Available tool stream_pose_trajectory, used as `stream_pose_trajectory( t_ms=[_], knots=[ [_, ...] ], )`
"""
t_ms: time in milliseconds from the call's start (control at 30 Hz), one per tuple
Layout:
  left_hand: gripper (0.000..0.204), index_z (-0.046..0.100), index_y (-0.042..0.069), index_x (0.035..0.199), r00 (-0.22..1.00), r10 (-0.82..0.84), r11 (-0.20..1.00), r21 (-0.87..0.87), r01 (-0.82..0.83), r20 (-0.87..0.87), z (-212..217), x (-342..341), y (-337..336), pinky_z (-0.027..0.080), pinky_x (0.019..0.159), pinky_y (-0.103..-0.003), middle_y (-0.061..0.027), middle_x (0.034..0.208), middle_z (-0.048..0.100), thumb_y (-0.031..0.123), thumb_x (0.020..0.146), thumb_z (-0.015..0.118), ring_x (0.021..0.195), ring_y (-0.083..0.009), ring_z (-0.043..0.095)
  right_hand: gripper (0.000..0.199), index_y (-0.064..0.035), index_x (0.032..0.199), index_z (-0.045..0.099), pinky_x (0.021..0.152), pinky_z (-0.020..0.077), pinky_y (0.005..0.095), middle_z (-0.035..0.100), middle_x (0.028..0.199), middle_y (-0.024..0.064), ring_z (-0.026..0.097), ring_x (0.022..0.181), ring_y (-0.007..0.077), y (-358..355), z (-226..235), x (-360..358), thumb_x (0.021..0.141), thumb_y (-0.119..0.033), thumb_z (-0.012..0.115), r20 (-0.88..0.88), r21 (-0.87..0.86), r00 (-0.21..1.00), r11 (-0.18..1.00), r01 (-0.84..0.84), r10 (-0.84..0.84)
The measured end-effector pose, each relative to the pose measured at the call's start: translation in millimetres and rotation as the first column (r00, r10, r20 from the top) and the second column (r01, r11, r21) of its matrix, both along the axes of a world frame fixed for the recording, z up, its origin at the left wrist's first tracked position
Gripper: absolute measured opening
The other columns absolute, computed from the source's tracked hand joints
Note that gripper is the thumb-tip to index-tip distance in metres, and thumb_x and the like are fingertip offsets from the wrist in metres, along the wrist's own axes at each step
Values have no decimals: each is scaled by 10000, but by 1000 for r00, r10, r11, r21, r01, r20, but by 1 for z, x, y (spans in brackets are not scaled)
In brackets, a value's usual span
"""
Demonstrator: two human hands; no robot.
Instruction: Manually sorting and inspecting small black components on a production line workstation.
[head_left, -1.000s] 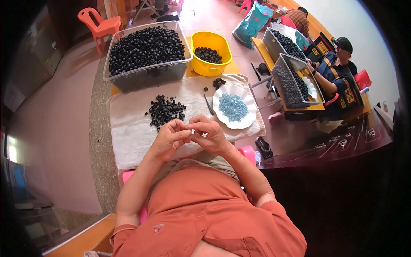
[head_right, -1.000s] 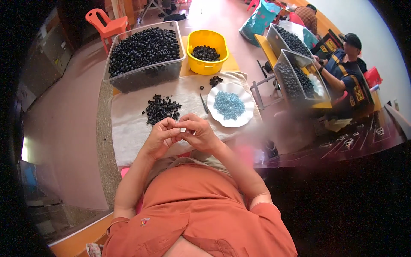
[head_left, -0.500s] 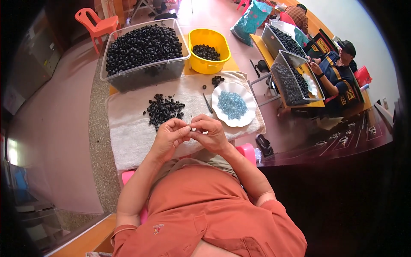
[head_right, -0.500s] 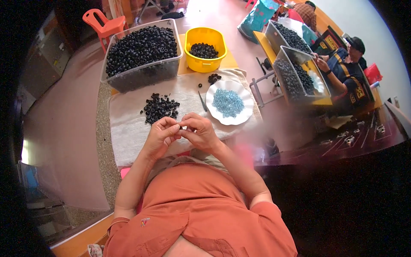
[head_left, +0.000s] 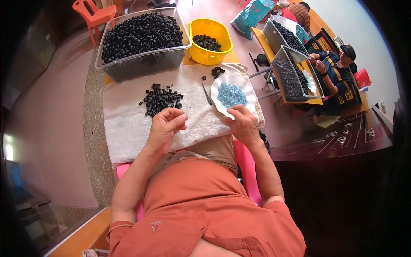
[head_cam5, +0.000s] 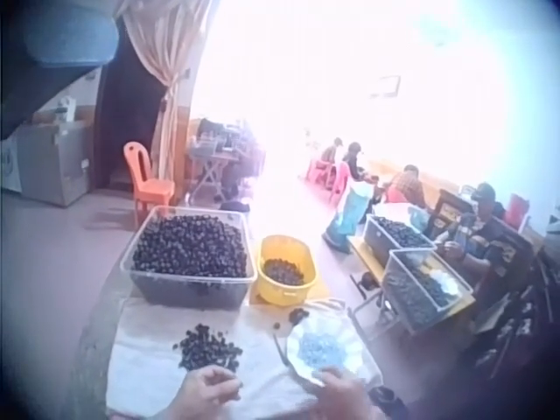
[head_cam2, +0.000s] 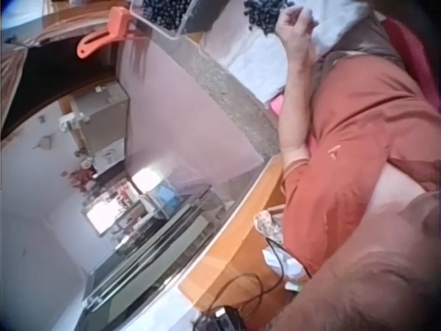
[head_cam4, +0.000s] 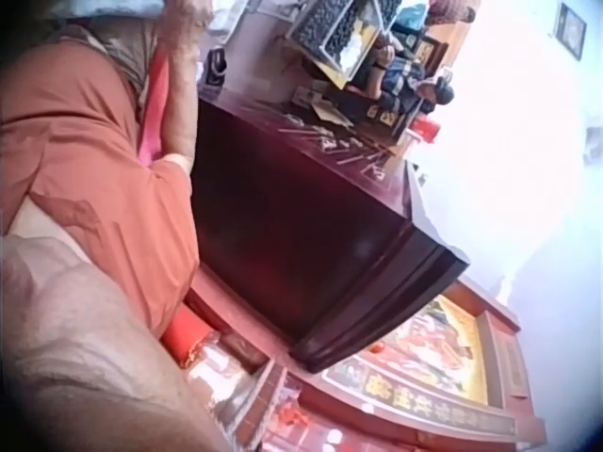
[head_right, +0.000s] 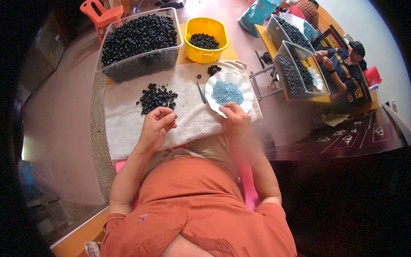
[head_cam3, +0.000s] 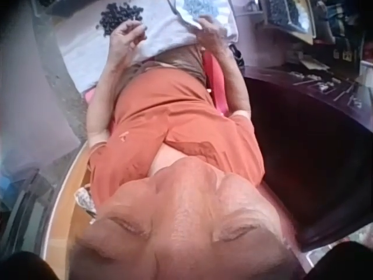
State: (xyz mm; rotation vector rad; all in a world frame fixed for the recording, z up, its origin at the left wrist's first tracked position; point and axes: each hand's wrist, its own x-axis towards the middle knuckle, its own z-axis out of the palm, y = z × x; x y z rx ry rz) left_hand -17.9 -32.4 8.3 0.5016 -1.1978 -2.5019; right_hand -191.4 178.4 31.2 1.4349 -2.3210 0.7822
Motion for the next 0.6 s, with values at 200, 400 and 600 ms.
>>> stream_pose_trajectory(
  t_ms=[200,400,600],
  knots=[
    [102,639,55,959,998,-41,997,-62,44,38,-4,-1,8,542,721,-249,-12,865,663,87,881,697,763,-88,620,297,-64,1007,678,752,507,415,640,996,102,625,903,306,13,2,-10,771,-229,753,-84,182,996,982,50,-35],
    [90,641,58,949,999,-38,997,-69,40,27,-1,0,9,541,719,-244,-8,855,661,86,883,695,758,-78,617,290,-75,1005,663,731,489,422,612,942,83,597,851,300,12,-2,-12,805,-279,712,-92,252,996,968,12,11],
    [92,640,58,947,999,-36,996,-76,37,23,-1,-1,9,541,720,-242,-6,848,660,82,880,698,747,-76,618,265,-70,983,660,722,485,422,609,936,74,587,854,297,10,-7,-12,802,-257,713,-115,218,993,976,4,21]
  ],
)
